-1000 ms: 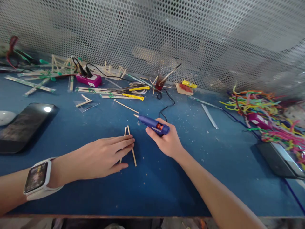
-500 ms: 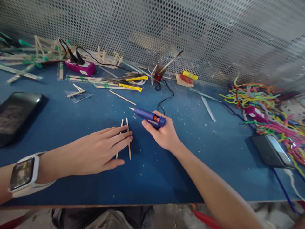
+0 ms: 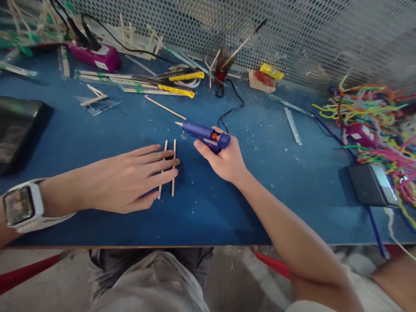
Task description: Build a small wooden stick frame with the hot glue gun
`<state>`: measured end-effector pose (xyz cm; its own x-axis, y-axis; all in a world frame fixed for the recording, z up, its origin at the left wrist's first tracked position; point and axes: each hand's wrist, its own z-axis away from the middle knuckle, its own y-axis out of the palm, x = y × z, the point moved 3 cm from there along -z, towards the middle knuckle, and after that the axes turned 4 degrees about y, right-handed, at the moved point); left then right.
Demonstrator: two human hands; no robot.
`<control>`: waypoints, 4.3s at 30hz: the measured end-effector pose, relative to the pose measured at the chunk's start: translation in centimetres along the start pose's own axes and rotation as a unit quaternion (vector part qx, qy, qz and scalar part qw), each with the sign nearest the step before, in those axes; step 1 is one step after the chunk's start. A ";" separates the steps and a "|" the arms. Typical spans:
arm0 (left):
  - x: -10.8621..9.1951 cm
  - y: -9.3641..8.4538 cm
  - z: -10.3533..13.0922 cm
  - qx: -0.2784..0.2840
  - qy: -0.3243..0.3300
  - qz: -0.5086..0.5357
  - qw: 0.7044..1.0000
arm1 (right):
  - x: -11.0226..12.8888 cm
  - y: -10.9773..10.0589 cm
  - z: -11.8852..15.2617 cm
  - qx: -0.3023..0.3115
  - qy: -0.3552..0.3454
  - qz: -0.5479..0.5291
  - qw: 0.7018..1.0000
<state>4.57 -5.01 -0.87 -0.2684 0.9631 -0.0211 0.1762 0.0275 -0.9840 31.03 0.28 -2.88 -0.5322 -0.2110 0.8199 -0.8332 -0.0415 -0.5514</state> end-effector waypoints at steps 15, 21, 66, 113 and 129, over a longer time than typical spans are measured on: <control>1.0 -0.3 0.2 -0.003 0.060 0.025 0.998 | -0.4 0.1 0.0 0.008 -0.012 -0.008 1.000; 0.6 0.1 -0.3 -0.032 0.067 -0.008 0.997 | -0.4 0.0 0.0 0.006 -0.018 0.004 1.000; 0.2 0.9 -0.4 -0.042 0.054 0.004 0.998 | 1.0 0.7 -1.6 0.082 0.049 0.020 0.995; 0.6 1.3 -0.2 -0.035 0.033 0.025 0.999 | -0.8 0.0 -1.1 0.078 -0.001 -0.063 0.995; 0.4 1.0 -0.3 -0.033 0.066 -0.024 0.997 | -1.1 -0.1 -1.4 0.017 -0.039 0.043 0.998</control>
<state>4.89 -4.56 -1.79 -0.1525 0.9869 0.0528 0.2301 0.0874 -0.9692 31.45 1.86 -3.51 -0.5871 -0.2903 0.7557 -0.7786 -0.0532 -0.6253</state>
